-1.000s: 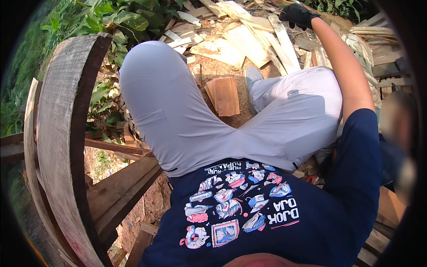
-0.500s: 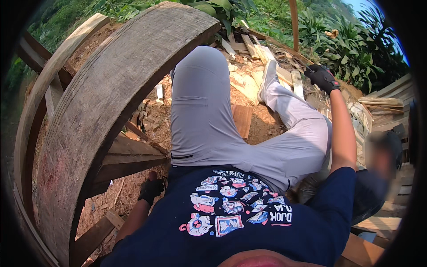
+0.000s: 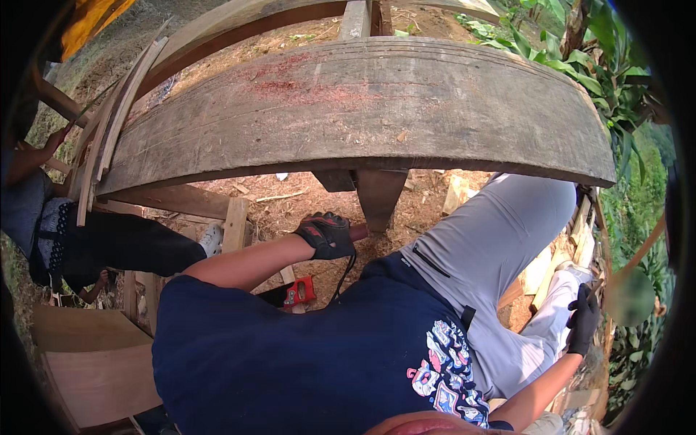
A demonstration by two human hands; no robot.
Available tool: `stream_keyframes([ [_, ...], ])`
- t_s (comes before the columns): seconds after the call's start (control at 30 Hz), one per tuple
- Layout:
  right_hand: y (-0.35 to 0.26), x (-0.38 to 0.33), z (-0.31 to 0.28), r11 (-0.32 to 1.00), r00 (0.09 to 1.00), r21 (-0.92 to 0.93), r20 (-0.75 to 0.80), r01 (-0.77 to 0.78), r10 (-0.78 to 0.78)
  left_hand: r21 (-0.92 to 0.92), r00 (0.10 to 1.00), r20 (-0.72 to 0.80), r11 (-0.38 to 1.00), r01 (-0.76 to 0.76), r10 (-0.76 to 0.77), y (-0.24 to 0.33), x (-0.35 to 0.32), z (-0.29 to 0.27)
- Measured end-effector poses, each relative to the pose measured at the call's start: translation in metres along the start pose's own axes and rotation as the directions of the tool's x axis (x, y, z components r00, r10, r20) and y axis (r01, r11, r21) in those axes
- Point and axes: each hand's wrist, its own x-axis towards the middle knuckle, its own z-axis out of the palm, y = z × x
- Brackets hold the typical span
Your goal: The person sits on the ground and sands a small rectangular block of wood using a sanding block. They rotate the block to sand different sides and edges, then place it down and pick up a larger plank to sand its surface.
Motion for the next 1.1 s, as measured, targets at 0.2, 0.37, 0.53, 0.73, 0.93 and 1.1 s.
stream_keyframes([
  [0.2,0.014,0.051,0.004,0.995,0.995,-0.097,0.091,0.036,-0.027,0.271,0.987,0.136,0.954,-0.126,0.092,0.035,-0.092,-0.109],
  [0.37,0.013,0.05,0.004,0.999,0.993,-0.038,0.116,-0.004,0.009,0.092,0.906,-0.004,0.903,-0.421,0.423,0.084,-0.117,-0.168],
  [0.53,0.024,0.033,-0.01,0.998,0.999,0.062,0.027,0.019,-0.021,0.029,0.746,-0.043,0.747,-0.665,0.665,0.185,-0.081,-0.186],
  [0.73,0.053,0.01,-0.003,0.961,0.991,0.243,0.061,-0.131,0.119,0.241,0.433,-0.02,0.424,-0.873,0.901,0.339,0.015,-0.149],
  [0.93,0.066,-0.019,0.007,0.86,0.95,0.413,0.042,-0.299,0.31,0.434,0.448,0.226,0.323,-0.841,0.865,0.51,0.109,-0.157],
  [1.1,0.088,0.006,0.019,0.874,0.911,0.288,-0.02,-0.39,0.413,0.489,0.497,0.294,0.318,-0.812,0.817,0.571,0.144,-0.182],
])
